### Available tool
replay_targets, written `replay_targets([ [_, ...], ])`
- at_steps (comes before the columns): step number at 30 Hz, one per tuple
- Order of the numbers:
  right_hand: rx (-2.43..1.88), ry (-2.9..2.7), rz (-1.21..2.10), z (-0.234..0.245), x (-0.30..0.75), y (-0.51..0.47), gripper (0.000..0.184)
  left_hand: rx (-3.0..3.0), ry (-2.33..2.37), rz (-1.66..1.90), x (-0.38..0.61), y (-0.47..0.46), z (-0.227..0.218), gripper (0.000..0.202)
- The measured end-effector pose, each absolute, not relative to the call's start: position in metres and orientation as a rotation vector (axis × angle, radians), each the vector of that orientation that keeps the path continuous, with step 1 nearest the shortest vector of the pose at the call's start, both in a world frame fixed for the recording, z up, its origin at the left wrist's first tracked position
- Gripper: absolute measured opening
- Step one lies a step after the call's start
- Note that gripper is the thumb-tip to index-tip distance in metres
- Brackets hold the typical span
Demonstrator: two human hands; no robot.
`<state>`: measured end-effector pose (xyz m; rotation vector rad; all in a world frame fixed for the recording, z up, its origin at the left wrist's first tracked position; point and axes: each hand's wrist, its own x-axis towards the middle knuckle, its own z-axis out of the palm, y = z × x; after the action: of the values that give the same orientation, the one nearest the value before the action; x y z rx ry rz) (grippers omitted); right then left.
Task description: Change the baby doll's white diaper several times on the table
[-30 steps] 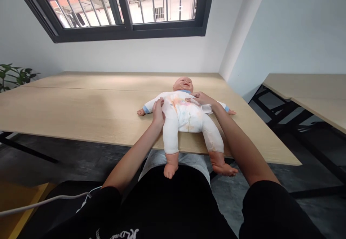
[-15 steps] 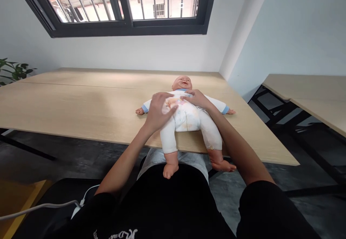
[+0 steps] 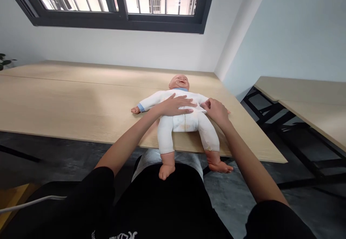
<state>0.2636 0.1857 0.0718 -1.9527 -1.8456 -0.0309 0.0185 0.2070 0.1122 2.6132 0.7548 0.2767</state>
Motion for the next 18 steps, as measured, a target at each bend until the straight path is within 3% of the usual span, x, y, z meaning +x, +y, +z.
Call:
replay_targets([
  [5,-1.997,-2.035,-0.141,0.049,0.274,0.171,0.029,2.648,0.741,0.205,0.027,0.227,0.112,0.051],
  [9,-1.951,-2.026,-0.066,0.046,0.28,0.174,0.016,2.603,0.735,0.271,0.029,0.234,0.107,0.048],
  [18,-1.659,-1.303,0.778,0.07,0.3,0.173,0.021,2.517,0.707,0.411,0.025,0.232,0.103,0.041],
])
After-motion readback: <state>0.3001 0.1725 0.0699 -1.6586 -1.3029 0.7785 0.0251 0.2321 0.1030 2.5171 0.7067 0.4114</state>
